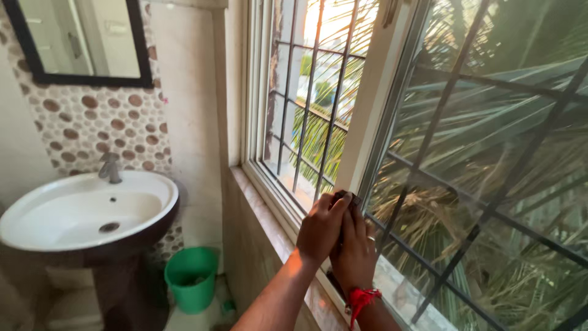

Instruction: The person cleans the sliding window frame and glass using a dark cloth. They wipe the bottom track, vertical edges, and the glass pane, moving the cloth along the frame and across the surface to remove dust and dirt.

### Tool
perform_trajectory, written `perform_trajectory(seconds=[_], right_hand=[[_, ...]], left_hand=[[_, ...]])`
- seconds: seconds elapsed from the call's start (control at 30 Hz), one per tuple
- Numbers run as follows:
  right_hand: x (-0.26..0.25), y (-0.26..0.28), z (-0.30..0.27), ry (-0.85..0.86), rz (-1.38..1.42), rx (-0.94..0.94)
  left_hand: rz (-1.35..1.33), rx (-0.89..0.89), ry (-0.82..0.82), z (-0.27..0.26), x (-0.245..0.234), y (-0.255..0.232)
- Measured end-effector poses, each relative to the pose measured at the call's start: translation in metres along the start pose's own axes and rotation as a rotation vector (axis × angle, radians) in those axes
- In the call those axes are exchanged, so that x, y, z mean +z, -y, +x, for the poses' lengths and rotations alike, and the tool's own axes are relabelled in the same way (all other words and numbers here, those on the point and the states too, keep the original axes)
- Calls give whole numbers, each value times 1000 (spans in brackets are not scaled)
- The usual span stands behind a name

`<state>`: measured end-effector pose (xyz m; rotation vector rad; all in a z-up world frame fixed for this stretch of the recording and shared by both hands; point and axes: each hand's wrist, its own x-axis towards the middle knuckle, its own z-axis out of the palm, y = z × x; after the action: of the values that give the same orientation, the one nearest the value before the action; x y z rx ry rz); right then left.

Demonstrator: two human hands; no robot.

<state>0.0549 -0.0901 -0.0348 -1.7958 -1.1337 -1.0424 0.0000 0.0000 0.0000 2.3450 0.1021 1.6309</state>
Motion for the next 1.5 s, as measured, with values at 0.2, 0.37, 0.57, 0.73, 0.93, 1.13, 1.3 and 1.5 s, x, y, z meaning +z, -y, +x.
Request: perform_trajectory(seconds=[0.2,0.37,0.57,0.73,0.93,1.13,1.3,1.5], right_hand=[[25,-14,-64,245,93,175],[44,-33,-100,535,99,390],[27,-21,-73,239,237,260],[15,-9,-45,183,222,243],[27,-27,-71,130,-57,-29],[43,-38,-104,570,-2,308],[37,-42,-87,470,151,400],[12,-15,-29,113,284,361]], left_hand=[[21,-160,269,-68,12,16],[-11,-199,307,-108,32,28],[21,-185,201,-74,21,12],[16,-44,115,-38,1,-3],[-14,-99,135,-70,19,10],[-30,-266,252,-130,40,28],[-52,-340,194,-108,38,20],[-23,-130,24,-35,12,-5]])
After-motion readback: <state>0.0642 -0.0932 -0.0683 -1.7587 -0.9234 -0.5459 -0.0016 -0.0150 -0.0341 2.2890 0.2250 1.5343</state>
